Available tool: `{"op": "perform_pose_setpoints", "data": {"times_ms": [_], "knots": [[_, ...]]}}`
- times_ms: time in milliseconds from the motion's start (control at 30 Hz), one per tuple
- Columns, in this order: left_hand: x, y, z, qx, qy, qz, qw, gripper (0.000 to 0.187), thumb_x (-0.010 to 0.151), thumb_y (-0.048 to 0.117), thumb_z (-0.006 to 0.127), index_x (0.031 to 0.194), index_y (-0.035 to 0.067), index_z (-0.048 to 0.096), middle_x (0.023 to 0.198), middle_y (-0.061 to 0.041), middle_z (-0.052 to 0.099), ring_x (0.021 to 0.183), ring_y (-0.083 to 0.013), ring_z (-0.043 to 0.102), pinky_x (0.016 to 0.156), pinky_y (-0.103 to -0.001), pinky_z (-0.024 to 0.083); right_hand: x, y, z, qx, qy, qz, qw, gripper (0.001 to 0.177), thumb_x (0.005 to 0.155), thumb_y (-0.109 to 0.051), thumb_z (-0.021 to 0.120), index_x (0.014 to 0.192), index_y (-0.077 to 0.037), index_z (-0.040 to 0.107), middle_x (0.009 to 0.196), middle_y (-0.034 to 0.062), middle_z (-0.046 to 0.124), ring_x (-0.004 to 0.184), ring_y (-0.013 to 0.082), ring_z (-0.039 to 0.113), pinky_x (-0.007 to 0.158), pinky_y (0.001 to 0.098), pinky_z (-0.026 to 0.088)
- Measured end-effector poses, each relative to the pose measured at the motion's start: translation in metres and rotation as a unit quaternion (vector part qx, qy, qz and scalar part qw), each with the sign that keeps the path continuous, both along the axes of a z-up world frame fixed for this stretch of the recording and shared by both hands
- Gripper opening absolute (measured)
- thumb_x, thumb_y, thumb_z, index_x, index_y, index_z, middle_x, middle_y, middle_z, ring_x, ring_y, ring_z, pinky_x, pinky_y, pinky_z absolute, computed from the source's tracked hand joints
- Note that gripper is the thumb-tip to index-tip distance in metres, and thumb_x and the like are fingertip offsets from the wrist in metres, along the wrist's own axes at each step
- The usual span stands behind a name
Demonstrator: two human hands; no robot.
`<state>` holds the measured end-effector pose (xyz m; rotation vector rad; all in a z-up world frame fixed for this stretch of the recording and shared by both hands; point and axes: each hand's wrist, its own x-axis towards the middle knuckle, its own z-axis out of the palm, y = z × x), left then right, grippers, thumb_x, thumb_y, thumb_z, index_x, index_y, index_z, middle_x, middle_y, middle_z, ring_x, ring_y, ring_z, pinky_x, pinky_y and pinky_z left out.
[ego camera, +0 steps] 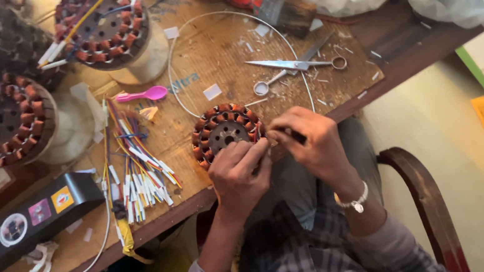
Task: The person winds and secures colored wires into the slots of a motor stator, using shears to trim excess wire and a small metal tool to push wires into place. The person repeatedly inserts, adjusts, and trims wires across multiple slots, then lifts and rotates the stator to continue the process.
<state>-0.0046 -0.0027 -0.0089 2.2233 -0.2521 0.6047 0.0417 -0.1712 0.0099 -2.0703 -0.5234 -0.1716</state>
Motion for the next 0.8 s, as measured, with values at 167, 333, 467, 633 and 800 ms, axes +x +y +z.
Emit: {"op": "perform_pose_setpoints", "data": {"times_ms": [167,333,467,633,800], "knots": [[0.003,0.000,0.007,-0.004,0.034,0.008,0.999,0.017,0.081,0.012,0.080,0.097,0.010,0.073,0.085,-0.005,0.066,0.077,-0.0251,0.067,0.070,-0.038,0.051,0.009,0.001,-0.006,0.008,0.052,-0.027,0.998,0.013,0.086,-0.006,0.080,0.095,-0.001,0.073,0.086,0.0092,0.071,0.075,0.0197,0.070,0.066,0.0318,0.054],[0.006,-0.001,0.008,-0.019,0.067,0.000,0.998,0.016,0.085,0.015,0.081,0.100,0.011,0.076,0.087,-0.004,0.068,0.077,-0.0254,0.069,0.070,-0.038,0.052,0.011,-0.004,-0.009,0.020,0.055,-0.011,0.998,0.011,0.087,-0.007,0.079,0.096,-0.002,0.073,0.087,0.0079,0.072,0.076,0.0170,0.070,0.067,0.0298,0.054],[0.004,0.001,0.009,-0.036,0.061,0.007,0.997,0.014,0.085,0.014,0.080,0.097,0.010,0.075,0.086,-0.004,0.069,0.076,-0.0249,0.069,0.071,-0.037,0.053,0.012,0.000,-0.015,0.016,0.073,-0.010,0.997,0.011,0.088,-0.007,0.079,0.096,-0.002,0.073,0.086,0.0081,0.072,0.076,0.0172,0.071,0.068,0.0299,0.054],[0.002,-0.001,0.008,-0.063,0.057,0.028,0.996,0.013,0.086,0.011,0.078,0.098,0.009,0.074,0.087,-0.005,0.068,0.078,-0.0248,0.069,0.072,-0.036,0.053,0.002,0.000,-0.016,-0.003,0.061,-0.014,0.998,0.012,0.087,-0.007,0.078,0.097,-0.002,0.073,0.089,0.0088,0.072,0.078,0.0193,0.072,0.069,0.0301,0.055],[0.004,-0.004,0.008,-0.063,0.051,0.042,0.996,0.013,0.086,0.010,0.079,0.097,0.009,0.074,0.085,-0.005,0.067,0.077,-0.0251,0.069,0.070,-0.036,0.052,-0.015,-0.004,0.003,0.004,0.047,0.051,0.998,0.014,0.085,-0.007,0.077,0.098,-0.002,0.072,0.092,0.0096,0.072,0.081,0.0214,0.072,0.070,0.0304,0.056]]}}
